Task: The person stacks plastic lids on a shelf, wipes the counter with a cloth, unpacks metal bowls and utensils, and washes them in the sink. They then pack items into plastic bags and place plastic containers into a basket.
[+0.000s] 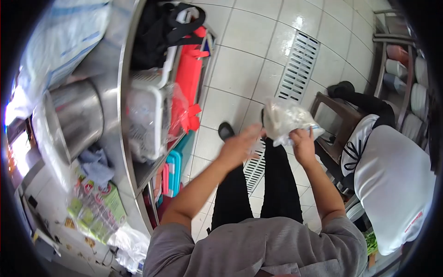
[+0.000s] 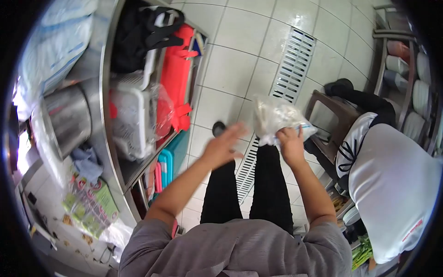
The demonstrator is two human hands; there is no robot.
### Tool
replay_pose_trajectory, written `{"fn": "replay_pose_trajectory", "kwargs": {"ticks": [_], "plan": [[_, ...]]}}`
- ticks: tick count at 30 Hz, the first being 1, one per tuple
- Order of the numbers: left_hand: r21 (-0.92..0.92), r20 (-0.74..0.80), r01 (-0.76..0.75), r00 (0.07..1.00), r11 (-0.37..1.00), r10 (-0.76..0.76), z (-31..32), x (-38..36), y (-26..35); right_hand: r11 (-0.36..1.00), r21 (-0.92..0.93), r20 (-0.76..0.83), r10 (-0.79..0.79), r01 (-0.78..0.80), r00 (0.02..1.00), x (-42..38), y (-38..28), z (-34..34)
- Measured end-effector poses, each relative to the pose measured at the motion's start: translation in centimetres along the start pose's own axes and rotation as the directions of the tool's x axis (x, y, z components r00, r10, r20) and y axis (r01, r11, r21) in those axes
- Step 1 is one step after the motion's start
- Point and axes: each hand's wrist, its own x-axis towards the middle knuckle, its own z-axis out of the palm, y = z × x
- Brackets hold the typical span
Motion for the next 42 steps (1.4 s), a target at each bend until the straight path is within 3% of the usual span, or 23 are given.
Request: {"fn": "replay_pose_trajectory", "kwargs": {"ticks": [3, 6, 8, 10, 12, 14, 15, 17, 18, 19, 22, 25, 28, 29, 31, 33, 34, 35, 36, 38, 39, 40, 42], "plan": [[0.12, -0.144, -0.04, 0.988, 0.992, 0.057, 3.8, -3.9, 1.9, 0.972, 0.114, 0.114, -0.217, 0.205, 0.969, 1.4, -5.0, -0.1], [-0.024, -0.392, 0.247, 0.889, 0.969, -0.237, 7.2, -8.4, -0.9, 0.871, 0.326, 0.338, -0.471, 0.369, 0.815, 3.9, -10.5, -0.6], [-0.108, -0.487, 0.291, 0.818, 0.951, -0.306, 6.6, -12.9, -1.3, 0.781, 0.574, 0.657, -0.618, 0.244, 0.431, 6.9, -14.3, 0.0], [-0.103, -0.462, 0.358, 0.809, 0.928, -0.363, 7.1, -18.5, -2.3, 0.489, 0.863, 0.405, -0.82, 0.13, 0.404, 9.9, -16.8, 5.9], [-0.109, -0.366, 0.433, 0.82, 0.895, -0.441, 8.3, -23.9, -3.5, 0.693, 0.621, 0.239, -0.613, 0.367, 0.753, 12.7, -20.9, 13.9], [-0.152, -0.375, 0.562, 0.728, 0.813, -0.573, 9.8, -28.4, -3.2, 0.679, 0.157, -0.138, -0.704, 0.717, 0.696, 14.6, -26.3, 15.3], [-0.175, -0.367, 0.587, 0.706, 0.79, -0.606, 10.2, -30.2, -2.8, 0.675, 0.156, -0.145, -0.707, 0.721, 0.692, 15.3, -28.9, 14.1], [-0.254, -0.302, 0.707, 0.591, 0.661, -0.748, 10.4, -32.8, -0.7, 0.789, 0.101, 0.472, -0.574, 0.606, 0.669, 16.6, -33.9, 10.7], [-0.308, -0.346, 0.712, 0.534, 0.631, -0.772, 11.4, -34.2, -0.2, 0.786, 0.353, 0.38, -0.617, 0.508, 0.689, 17.8, -34.8, 14.3], [-0.352, -0.347, 0.723, 0.488, 0.594, -0.801, 12.4, -35.4, 0.1, 0.771, 0.357, 0.299, -0.63, 0.528, 0.717, 18.7, -35.2, 17.7], [-0.437, -0.334, 0.756, 0.365, 0.486, -0.869, 14.0, -38.1, 0.3, 0.834, 0.149, 0.279, -0.552, 0.532, 0.786, 20.8, -35.6, 24.6], [-0.51, -0.308, 0.742, 0.316, 0.436, -0.898, 13.5, -39.3, 0.3, 0.873, 0.037, 0.305, -0.474, 0.487, 0.826, 21.3, -34.4, 27.3], [-0.639, -0.229, 0.673, 0.297, 0.373, -0.927, 13.0, -39.5, -0.1, 0.898, -0.01, 0.177, -0.431, 0.439, 0.885, 19.8, -31.9, 27.3], [-0.645, -0.23, 0.664, 0.304, 0.379, -0.924, 12.7, -39.4, -0.2, 0.897, 0.045, 0.03, -0.442, 0.44, 0.897, 18.7, -30.5, 26.4], [-0.458, -0.557, 0.61, 0.371, 0.647, -0.744, 11.9, -39.1, -0.7, 0.743, 0.335, -0.423, -0.432, 0.58, 0.797, 15.4, -26.6, 21.4], [-0.354, -0.599, 0.59, 0.453, 0.726, -0.661, 9.8, -38.9, -1.2, 0.887, 0.165, -0.34, -0.359, 0.431, 0.869, 11.6, -24.1, 15.1], [-0.236, -0.63, 0.571, 0.526, 0.786, -0.571, 9.2, -39.0, -1.2, 0.862, 0.475, -0.181, -0.102, 0.178, 0.978, 10.0, -21.1, 14.6], [-0.483, -0.676, 0.401, 0.394, 0.778, -0.622, 10.5, -39.0, -2.2, 0.709, 0.694, 0.054, 0.119, -0.123, 0.991, 8.3, -18.1, 14.9], [-0.549, -0.63, 0.403, 0.376, 0.732, -0.679, 10.4, -38.6, -2.1, 0.311, 0.945, 0.03, 0.213, -0.097, 0.977, 7.5, -17.8, 12.7], [-0.578, -0.547, 0.418, 0.44, 0.701, -0.712, 8.3, -37.2, -1.9, -0.245, 0.949, 0.264, 0.284, -0.196, 0.922, 4.6, -17.7, 5.3], [-0.593, -0.523, 0.465, 0.398, 0.657, -0.754, 5.2, -35.7, 0.5, -0.323, 0.915, 0.345, 0.309, -0.244, 0.886, 3.6, -17.9, 2.3], [-0.55, -0.605, 0.303, 0.498, 0.778, -0.622, 5.2, -35.1, -0.4, -0.313, 0.92, 0.334, 0.316, -0.235, 0.888, 2.3, -18.8, -1.1], [-0.523, -0.557, 0.209, 0.649, 0.826, -0.517, 0.3, -33.3, 2.8, -0.504, 0.75, 0.452, -0.083, -0.429, 0.888, 1.0, -21.5, -7.9]]}}
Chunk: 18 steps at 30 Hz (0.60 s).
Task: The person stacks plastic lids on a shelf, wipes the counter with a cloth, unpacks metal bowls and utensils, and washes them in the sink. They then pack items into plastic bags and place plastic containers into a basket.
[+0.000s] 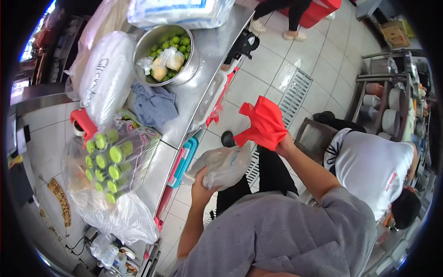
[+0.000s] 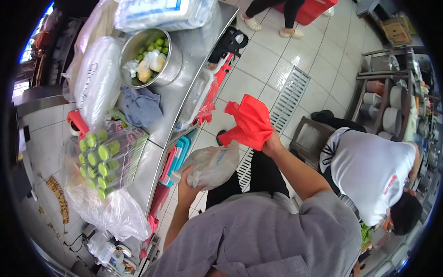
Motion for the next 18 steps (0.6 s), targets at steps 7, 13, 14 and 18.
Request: {"fn": "replay_pose_trajectory", "kwargs": {"ticks": [7, 13, 14, 18], "plan": [[-0.134, 0.104, -0.128, 0.984, 0.983, 0.142, -1.2, 0.7, 16.6, 0.936, -0.352, 0.146, 0.086, -0.029, 0.985, -7.8, -1.7, 10.4], [0.006, 0.096, -0.592, 0.802, 0.806, 0.589, -1.0, 1.1, 17.6, 0.881, -0.462, 0.148, 0.192, -0.104, 0.97, -8.6, -2.8, 12.0], [0.145, 0.143, -0.62, 0.784, 0.771, 0.604, -1.1, 0.9, 17.9, 0.877, -0.466, 0.139, 0.199, -0.113, 0.97, -9.4, -3.5, 13.0], [0.276, 0.064, -0.664, 0.734, 0.695, 0.676, -0.6, 0.0, 20.2, 0.727, -0.684, -0.193, -0.253, 0.054, 0.948, -9.4, -6.9, 12.3]]}}
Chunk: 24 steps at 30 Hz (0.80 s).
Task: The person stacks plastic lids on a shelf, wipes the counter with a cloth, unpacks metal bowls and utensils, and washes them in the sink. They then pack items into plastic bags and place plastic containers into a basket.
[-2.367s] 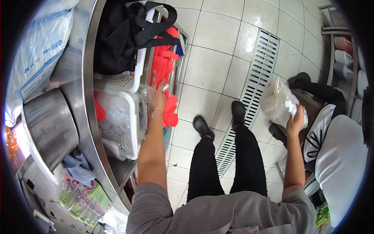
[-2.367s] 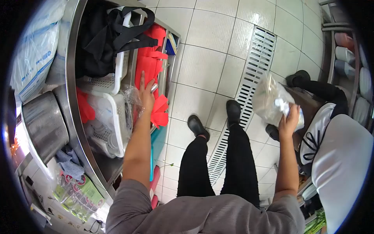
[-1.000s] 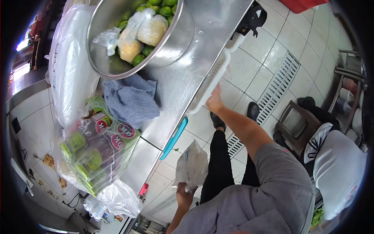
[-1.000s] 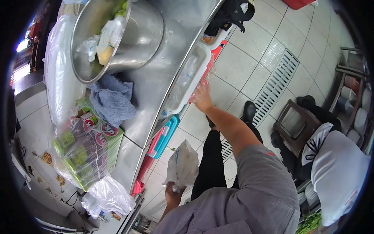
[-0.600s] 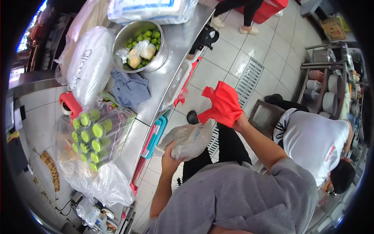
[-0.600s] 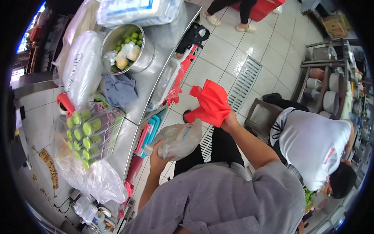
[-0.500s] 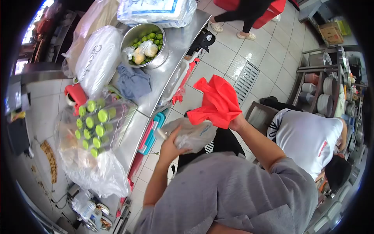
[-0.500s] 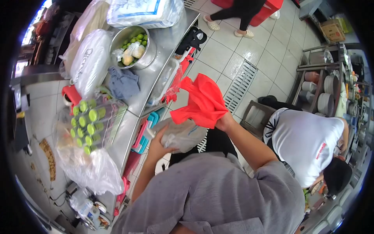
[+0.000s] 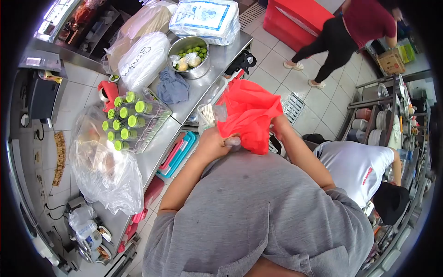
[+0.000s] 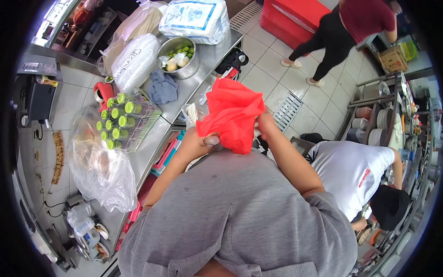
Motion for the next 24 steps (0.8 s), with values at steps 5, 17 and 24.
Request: {"fn": "replay_pose_trajectory", "kwargs": {"ticks": [5, 17, 24], "plan": [[0.019, 0.023, -0.049, 0.999, 0.999, 0.048, -1.5, 0.9, 1.3, 0.316, -0.351, 0.123, -0.918, 0.882, 0.377, -4.0, -7.9, 0.8], [0.061, 0.0, 0.023, 1.0, 0.998, -0.023, -2.4, -1.4, 1.1, 0.493, -0.342, 0.84, -0.221, 0.8, 0.495, 2.1, -12.2, 7.1], [0.017, -0.075, 0.225, 0.972, 0.974, -0.223, -1.0, -3.6, -0.9, 0.797, 0.013, 0.463, -0.54, 0.604, 0.703, 2.1, -16.6, 6.2]]}}
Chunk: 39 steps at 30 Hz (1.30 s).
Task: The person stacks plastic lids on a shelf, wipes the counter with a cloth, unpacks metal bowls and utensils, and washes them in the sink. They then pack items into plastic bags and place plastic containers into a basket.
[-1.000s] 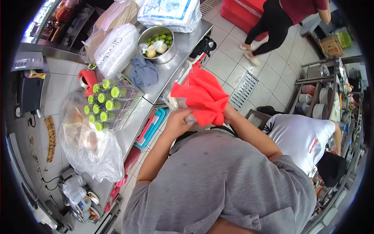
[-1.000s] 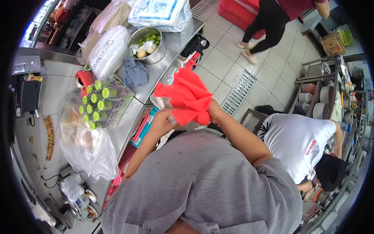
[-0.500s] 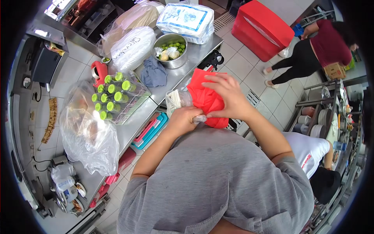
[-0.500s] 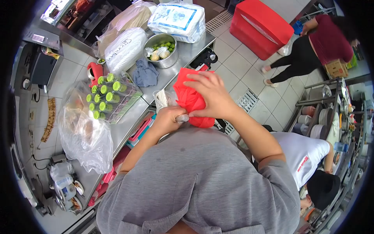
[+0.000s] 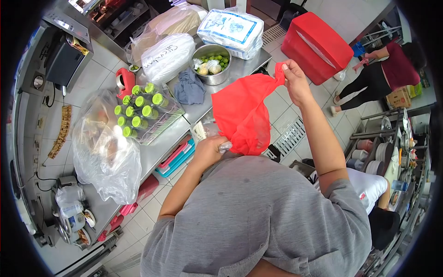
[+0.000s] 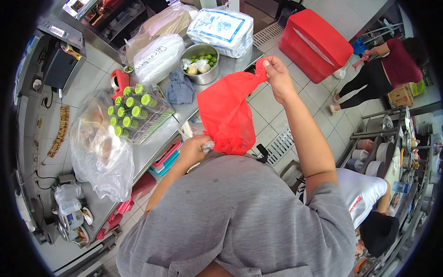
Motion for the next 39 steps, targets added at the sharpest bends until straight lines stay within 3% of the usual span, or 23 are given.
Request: {"fn": "replay_pose_trajectory", "kwargs": {"ticks": [4, 6, 7, 8, 11, 13, 14, 16, 17, 18, 19, 20, 22, 24, 26, 27, 28, 30, 32, 34, 36, 37, 39], "plan": [[-0.033, -0.041, 0.035, 0.999, 0.999, -0.036, 0.3, -0.4, -2.4, 0.999, -0.034, 0.066, 0.014, -0.012, 0.998, -1.1, 0.1, 0.2], [-0.154, -0.08, 0.125, 0.987, 0.98, -0.138, -0.2, -1.0, -2.7, 0.91, -0.396, 0.43, 0.064, 0.125, 0.901, -2.6, -2.4, 0.9], [-0.201, -0.067, 0.188, 0.976, 0.961, -0.205, -0.6, -1.3, -3.0, 0.835, -0.501, 0.467, 0.038, 0.229, 0.884, -2.9, -3.0, 1.3], [-0.2, -0.066, 0.187, 0.977, 0.962, -0.203, -0.8, -1.6, -3.4, 0.835, -0.501, 0.465, 0.036, 0.229, 0.885, -2.9, -2.8, 1.1], [-0.356, -0.123, 0.147, 0.972, 0.923, -0.202, -1.5, -2.3, -4.4, 0.625, -0.701, 0.493, 0.077, 0.344, 0.866, -2.4, -1.3, -0.2], [-0.315, -0.124, 0.122, 0.978, 0.941, -0.168, -2.8, -2.7, -3.1, 0.43, -0.797, 0.422, -0.105, 0.424, 0.9, -2.0, -0.1, -1.0], [-0.276, -0.122, 0.103, 0.982, 0.956, -0.141, -3.3, -2.8, -2.6, 0.427, -0.797, 0.424, -0.109, 0.427, 0.899, -2.1, -0.6, -0.9], [-0.248, -0.125, 0.114, 0.981, 0.962, -0.148, -3.5, -3.1, -2.5, 0.279, -0.945, 0.159, -0.069, 0.172, 0.985, -2.4, -1.7, -0.6], [-0.219, -0.126, 0.127, 0.979, 0.967, -0.157, -3.6, -3.3, -2.5, 0.279, -0.944, 0.164, -0.071, 0.177, 0.984, -2.5, -2.0, -0.7], [-0.218, -0.13, 0.129, 0.978, 0.967, -0.16, -3.7, -3.5, -2.7, 0.666, -0.736, 0.271, 0.132, 0.118, 0.953, -2.6, -2.2, -1.1], [-0.195, -0.12, 0.137, 0.979, 0.971, -0.162, -3.7, -3.8, -3.0, 0.909, -0.412, 0.44, 0.263, -0.067, 0.859, -2.9, -2.3, -1.4], [-0.172, -0.105, 0.145, 0.981, 0.974, -0.164, -3.5, -4.2, -3.3, 0.91, -0.409, 0.441, 0.264, -0.07, 0.858, -3.3, -2.8, -1.7], [-0.242, -0.149, 0.166, 0.967, 0.956, -0.206, -2.6, -4.9, -3.8, 0.934, -0.168, 0.62, 0.349, -0.316, 0.703, -4.2, -4.6, -2.0], [-0.313, -0.188, 0.18, 0.951, 0.932, -0.247, -2.3, -5.7, -3.8, 0.957, -0.132, 0.606, 0.284, -0.258, 0.743, -4.6, -5.3, -1.3], [-0.147, -0.302, 0.261, 0.907, 0.954, -0.294, -2.7, -6.5, -3.9, 0.96, 0.202, 0.518, 0.062, -0.192, 0.853, -4.3, -5.2, -0.8], [-0.019, -0.172, 0.375, 0.912, 0.927, -0.372, -3.3, -7.2, -4.3, 0.967, 0.148, 0.53, 0.097, -0.205, 0.842, -4.2, -5.8, -0.7], [-0.016, -0.171, 0.376, 0.912, 0.926, -0.373, -3.8, -7.6, -4.4, 0.967, 0.152, 0.531, 0.096, -0.206, 0.842, -4.3, -6.1, -0.5], [0.251, -0.141, 0.373, 0.927, 0.893, -0.347, -5.6, -8.1, -2.9, 0.977, 0.1, 0.48, 0.12, -0.19, 0.869, -4.3, -6.5, -0.2], [0.181, -0.147, 0.42, 0.906, 0.889, -0.397, -8.0, -8.6, -2.7, 0.988, 0.029, 0.458, 0.124, -0.154, 0.88, -4.0, -6.1, -0.2], [0.187, -0.339, 0.138, 0.938, 0.973, -0.068, -10.5, -9.6, -4.2, 0.992, -0.046, 0.434, 0.126, -0.117, 0.892, -4.1, -5.6, 0.0], [-0.355, -0.495, 0.006, 0.847, 0.935, -0.193, -12.0, -10.7, -4.4, 0.975, -0.19, 0.388, 0.179, -0.111, 0.904, -4.2, -5.3, 0.6], [-0.355, -0.497, 0.002, 0.847, 0.935, -0.19, -12.9, -11.0, -4.0, 0.964, -0.231, 0.365, 0.209, -0.129, 0.907, -4.4, -5.0, 1.2], [-0.701, -0.555, -0.329, 0.809, 0.633, -0.193, -14.5, -11.5, -2.8, 0.964, -0.246, 0.417, 0.203, -0.105, 0.886, -4.3, -4.5, 1.9]]}}
